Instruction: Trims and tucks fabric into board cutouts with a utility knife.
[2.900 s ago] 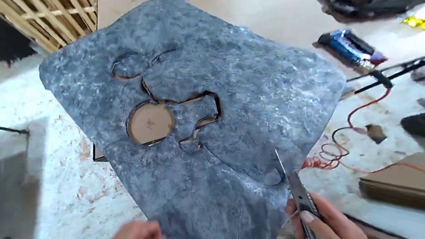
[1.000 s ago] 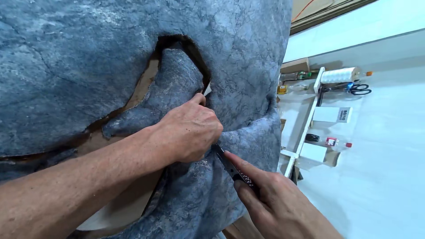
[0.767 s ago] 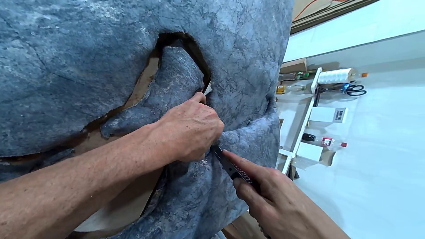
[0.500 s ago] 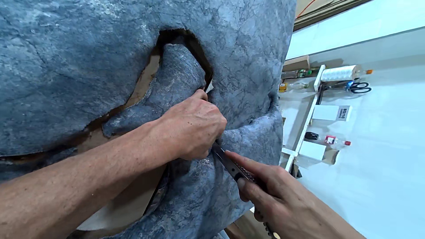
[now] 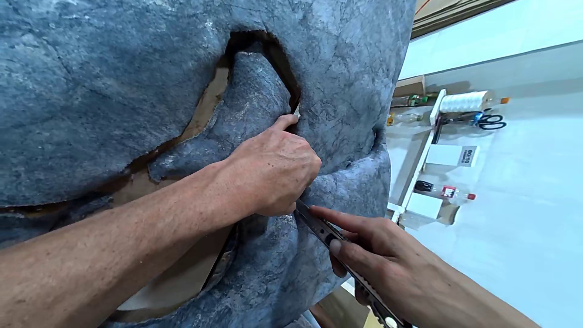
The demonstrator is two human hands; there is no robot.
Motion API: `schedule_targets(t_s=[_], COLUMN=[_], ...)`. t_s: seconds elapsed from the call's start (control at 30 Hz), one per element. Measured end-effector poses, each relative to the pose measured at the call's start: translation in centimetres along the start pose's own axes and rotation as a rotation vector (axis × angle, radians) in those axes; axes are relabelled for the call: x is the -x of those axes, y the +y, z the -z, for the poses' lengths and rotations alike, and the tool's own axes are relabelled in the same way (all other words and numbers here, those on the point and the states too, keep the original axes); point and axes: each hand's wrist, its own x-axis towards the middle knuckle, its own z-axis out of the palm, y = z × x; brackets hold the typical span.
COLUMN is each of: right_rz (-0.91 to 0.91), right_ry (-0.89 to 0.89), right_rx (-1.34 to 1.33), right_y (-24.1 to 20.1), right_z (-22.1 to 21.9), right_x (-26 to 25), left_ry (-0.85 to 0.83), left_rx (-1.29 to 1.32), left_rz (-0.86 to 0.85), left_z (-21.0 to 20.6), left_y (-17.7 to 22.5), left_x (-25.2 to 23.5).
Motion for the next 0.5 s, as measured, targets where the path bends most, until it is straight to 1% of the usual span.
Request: schedule_targets(t_s=[0.2,0.5], right_rz=[-0.075,-0.114], right_ry=[-0.048,-0.074], right_rx=[-0.124,-0.187], right_y=[-0.8,-1.4], right_z=[0.5,0.5], right_x=[-0.1,0.1], left_ry=[-0.016,0.005], left_rx=[0.016,0.03], left_rz=[0.033,0.021], left_z=[0.2,0.3], left_y=[0.3,0.1], left_x=[-0.1,-0.1])
